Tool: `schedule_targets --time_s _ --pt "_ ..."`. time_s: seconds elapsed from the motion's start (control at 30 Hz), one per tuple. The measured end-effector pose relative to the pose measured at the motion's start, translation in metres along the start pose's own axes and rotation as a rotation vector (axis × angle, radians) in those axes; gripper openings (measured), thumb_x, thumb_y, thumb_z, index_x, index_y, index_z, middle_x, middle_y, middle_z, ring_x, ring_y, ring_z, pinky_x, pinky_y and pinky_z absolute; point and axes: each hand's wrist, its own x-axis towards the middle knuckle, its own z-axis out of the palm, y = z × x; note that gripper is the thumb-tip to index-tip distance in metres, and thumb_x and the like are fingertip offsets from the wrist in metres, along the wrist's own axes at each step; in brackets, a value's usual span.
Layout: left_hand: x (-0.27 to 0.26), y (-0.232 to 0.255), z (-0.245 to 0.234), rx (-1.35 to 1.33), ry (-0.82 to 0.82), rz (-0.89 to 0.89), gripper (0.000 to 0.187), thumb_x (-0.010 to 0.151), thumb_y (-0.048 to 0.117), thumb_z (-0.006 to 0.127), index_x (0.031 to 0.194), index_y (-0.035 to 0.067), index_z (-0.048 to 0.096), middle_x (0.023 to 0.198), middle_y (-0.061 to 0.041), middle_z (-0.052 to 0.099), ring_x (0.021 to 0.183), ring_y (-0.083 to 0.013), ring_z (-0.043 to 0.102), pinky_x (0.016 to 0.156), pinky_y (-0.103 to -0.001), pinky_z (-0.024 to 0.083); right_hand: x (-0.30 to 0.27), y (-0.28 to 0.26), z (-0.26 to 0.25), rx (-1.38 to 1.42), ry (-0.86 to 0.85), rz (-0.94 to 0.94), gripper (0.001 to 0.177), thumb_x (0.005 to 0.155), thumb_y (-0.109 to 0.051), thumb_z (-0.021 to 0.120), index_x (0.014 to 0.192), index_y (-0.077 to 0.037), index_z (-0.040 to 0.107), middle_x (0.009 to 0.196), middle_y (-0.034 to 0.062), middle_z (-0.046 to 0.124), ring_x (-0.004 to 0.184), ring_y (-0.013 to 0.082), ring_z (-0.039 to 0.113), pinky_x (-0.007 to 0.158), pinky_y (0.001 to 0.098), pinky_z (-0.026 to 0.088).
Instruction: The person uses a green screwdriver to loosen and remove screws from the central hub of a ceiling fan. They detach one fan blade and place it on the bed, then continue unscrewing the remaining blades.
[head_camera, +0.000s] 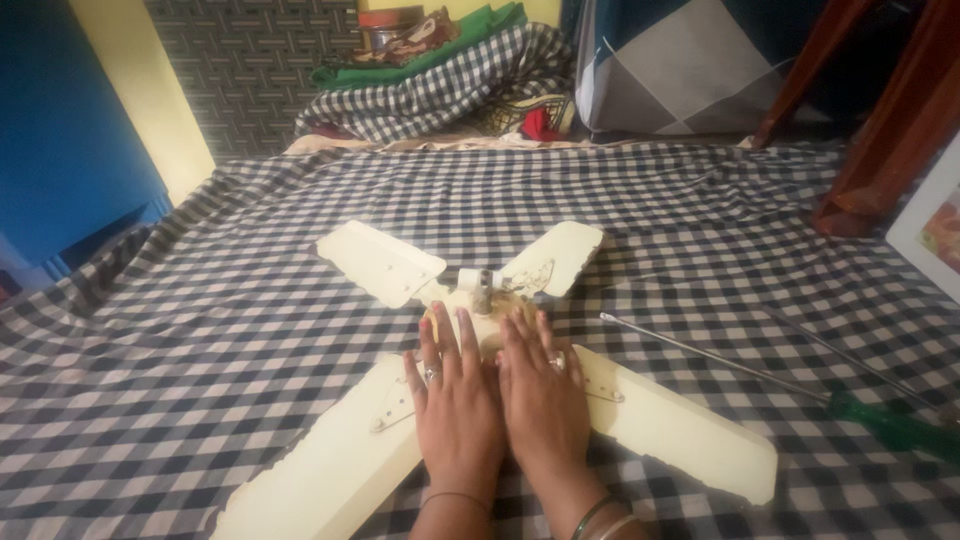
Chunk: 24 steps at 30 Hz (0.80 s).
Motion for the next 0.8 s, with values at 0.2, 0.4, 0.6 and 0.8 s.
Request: schedule_targets --time_s 0.2,0.4,0.6,0.8 --pt "-0.001 0.001 -0.003 0.047 0.041 0.001 0.066 0.103 0.044 0.031 0.159 0.009 0.023 0.168 -0.012 0.012 0.155 -0.0285 0.005 0.121 -0.054 0.0 -0.001 -0.003 -0.004 -0.009 0.08 -0.022 0.049 0.103 -0.031 0.039 0.149 -0.015 0.046 0.157 0.0033 0.045 0.148 0.0241 0.034 0.114 0.0454 0.031" --pt "0.0 0.001 -0.004 0.057 0.069 0.007 0.066 0.104 0.046 0.03 0.159 0.011 0.022 0.168 -0.011 0.011 0.154 -0.0272 0.005 0.12 -0.053 -0.002 -0.002 -0.005 -0.007 -0.02 0.118 -0.046 0.05 0.102 -0.029 0.043 0.15 -0.017 0.047 0.158 0.002 0.044 0.145 0.0253 0.036 0.112 0.0457 0.033" --pt "-0.001 0.002 -0.003 0.069 0.06 0.002 0.064 0.105 0.045 0.029 0.16 0.013 0.021 0.169 -0.01 0.01 0.155 -0.0263 0.004 0.121 -0.053 -0.003 -0.001 -0.008 -0.011 -0.023 0.105 -0.02 0.048 0.1 -0.03 0.046 0.147 -0.02 0.05 0.157 0.0015 0.045 0.145 0.0255 0.038 0.111 0.0451 0.035" --pt "0.0 0.0 0.0 0.08 0.082 0.027 0.064 0.103 0.042 0.03 0.158 0.01 0.022 0.168 -0.011 0.01 0.154 -0.0267 0.003 0.12 -0.054 -0.002 -0.002 -0.005 -0.004 -0.043 0.131 -0.03 0.046 0.102 -0.03 0.045 0.145 -0.016 0.052 0.153 0.004 0.048 0.142 0.0269 0.04 0.109 0.046 0.037"
